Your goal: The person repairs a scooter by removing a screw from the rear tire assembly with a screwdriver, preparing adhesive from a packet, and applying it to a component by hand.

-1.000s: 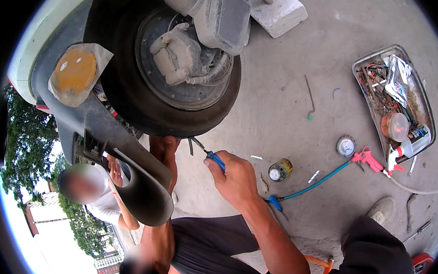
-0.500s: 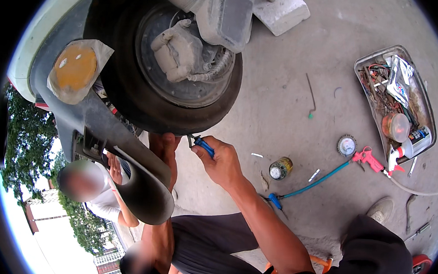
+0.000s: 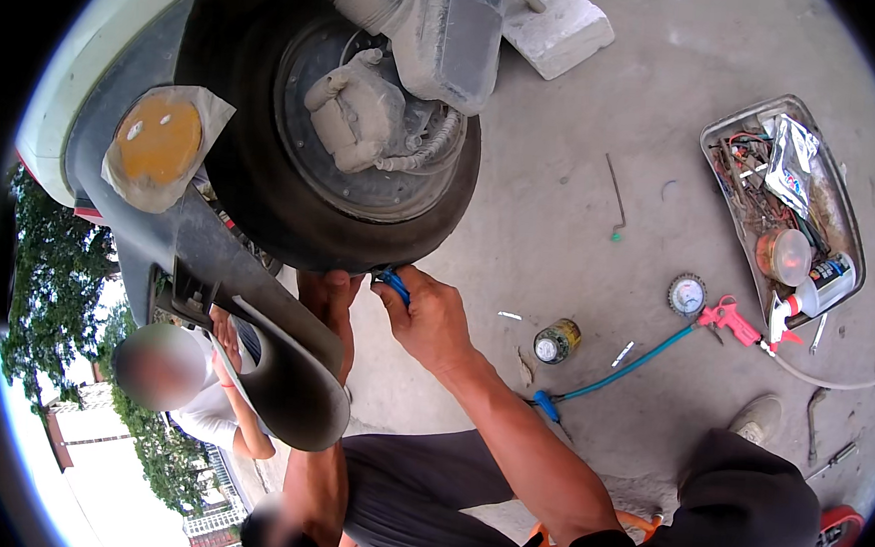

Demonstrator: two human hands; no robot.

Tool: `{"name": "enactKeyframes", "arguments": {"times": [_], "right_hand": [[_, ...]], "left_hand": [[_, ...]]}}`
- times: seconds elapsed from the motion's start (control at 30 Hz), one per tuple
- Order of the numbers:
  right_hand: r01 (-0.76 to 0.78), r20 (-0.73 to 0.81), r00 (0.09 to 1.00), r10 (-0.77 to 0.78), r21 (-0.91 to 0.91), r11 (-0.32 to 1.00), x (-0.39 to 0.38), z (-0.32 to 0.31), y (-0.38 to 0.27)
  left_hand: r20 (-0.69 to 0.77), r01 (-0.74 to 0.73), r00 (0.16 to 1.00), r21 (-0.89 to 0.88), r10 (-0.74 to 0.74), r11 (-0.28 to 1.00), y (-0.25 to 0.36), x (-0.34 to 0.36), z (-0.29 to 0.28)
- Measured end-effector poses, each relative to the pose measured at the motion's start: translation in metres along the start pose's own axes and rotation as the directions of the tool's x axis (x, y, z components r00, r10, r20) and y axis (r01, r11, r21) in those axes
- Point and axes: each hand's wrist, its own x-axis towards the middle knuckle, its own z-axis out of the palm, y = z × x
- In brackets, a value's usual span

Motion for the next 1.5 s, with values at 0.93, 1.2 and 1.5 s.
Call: {"name": "enactKeyframes", "arguments": {"times": [0.93,1.2,1.5], "right_hand": [[-0.199,0.18,0.967,0.181,0.088,0.976,-0.012,-0.035,0.01],[-0.106,0.124,0.987,0.106,-0.007,0.994,0.002,-0.014,-0.006],[-0.226,0.384,0.892,0.238,-0.077,0.971,-0.001,-0.042,-0.021]], "left_hand": [[0.026,-0.038,0.999,-0.142,0.043,0.989,0.002,0.002,0.006],[0.022,-0.085,0.996,-0.185,0.091,0.979,0.014,0.001,-0.003],[0.054,0.008,0.999,-0.288,0.007,0.958,0.015,0.001,0.004]]}}
